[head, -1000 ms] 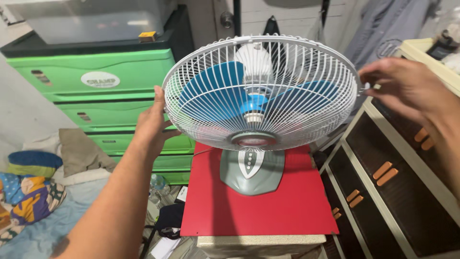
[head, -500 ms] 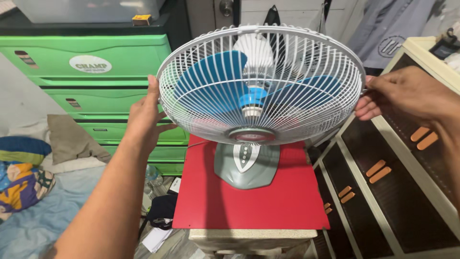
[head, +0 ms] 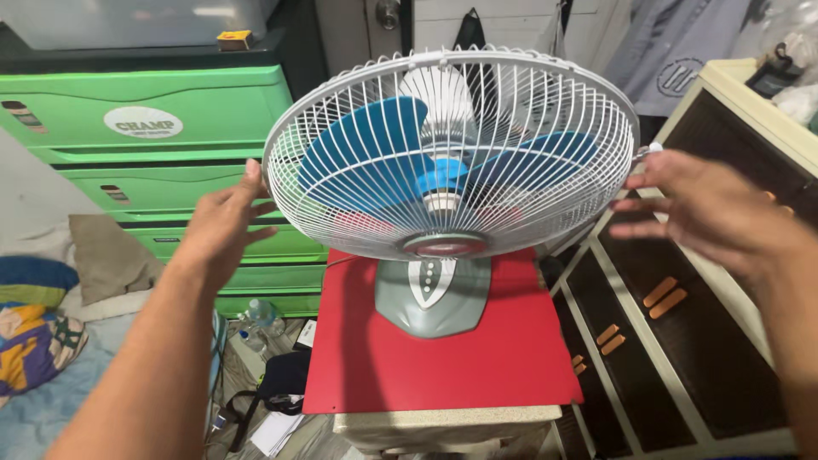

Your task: The person disassembles a table fan by removing the front grille, unscrewing the blade hub, detaching the fan blades, and removing the rear grille. The components are placed on the table.

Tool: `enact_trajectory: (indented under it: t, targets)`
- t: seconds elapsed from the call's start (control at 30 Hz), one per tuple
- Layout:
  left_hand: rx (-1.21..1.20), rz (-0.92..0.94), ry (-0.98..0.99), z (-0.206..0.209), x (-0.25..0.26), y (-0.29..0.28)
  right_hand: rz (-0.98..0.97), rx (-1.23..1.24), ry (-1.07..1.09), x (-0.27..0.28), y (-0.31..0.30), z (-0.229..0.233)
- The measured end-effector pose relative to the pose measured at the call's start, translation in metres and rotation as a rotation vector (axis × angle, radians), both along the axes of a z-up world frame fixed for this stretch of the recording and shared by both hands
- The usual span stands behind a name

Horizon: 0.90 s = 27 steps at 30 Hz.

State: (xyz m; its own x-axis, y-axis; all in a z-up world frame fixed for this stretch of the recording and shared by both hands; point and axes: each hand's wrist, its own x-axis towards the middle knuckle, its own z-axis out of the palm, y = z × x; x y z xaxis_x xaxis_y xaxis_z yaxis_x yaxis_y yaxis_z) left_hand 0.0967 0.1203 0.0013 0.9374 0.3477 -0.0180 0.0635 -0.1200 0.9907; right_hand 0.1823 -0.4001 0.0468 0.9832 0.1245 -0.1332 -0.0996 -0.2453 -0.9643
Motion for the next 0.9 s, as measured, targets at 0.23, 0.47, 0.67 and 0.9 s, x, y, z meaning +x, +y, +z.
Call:
enact_trajectory:
  t: [0.23,0.47,0.67,0.9]
  targets:
    - [-0.117,-0.100,-0.015,0.001,0.004,0.015,0.026,0.044,0.021,-0.015,0.029,-0.025]
    - [-0.210,-0.195,-0.027,-0.009,0.019,0.021,0.054,0.108,-0.118,-0.013,0.041,-0.020]
    - [-0.200,-0.195,-0.033,-0.011,0.024,0.031,0.024,0.149,-0.149,-0.008,0.039,-0.026]
    - [-0.156,-0.198,-0.012,0.009,0.026,0.043,0.028,0.158,-0.155,-0.006,0.038,-0.029]
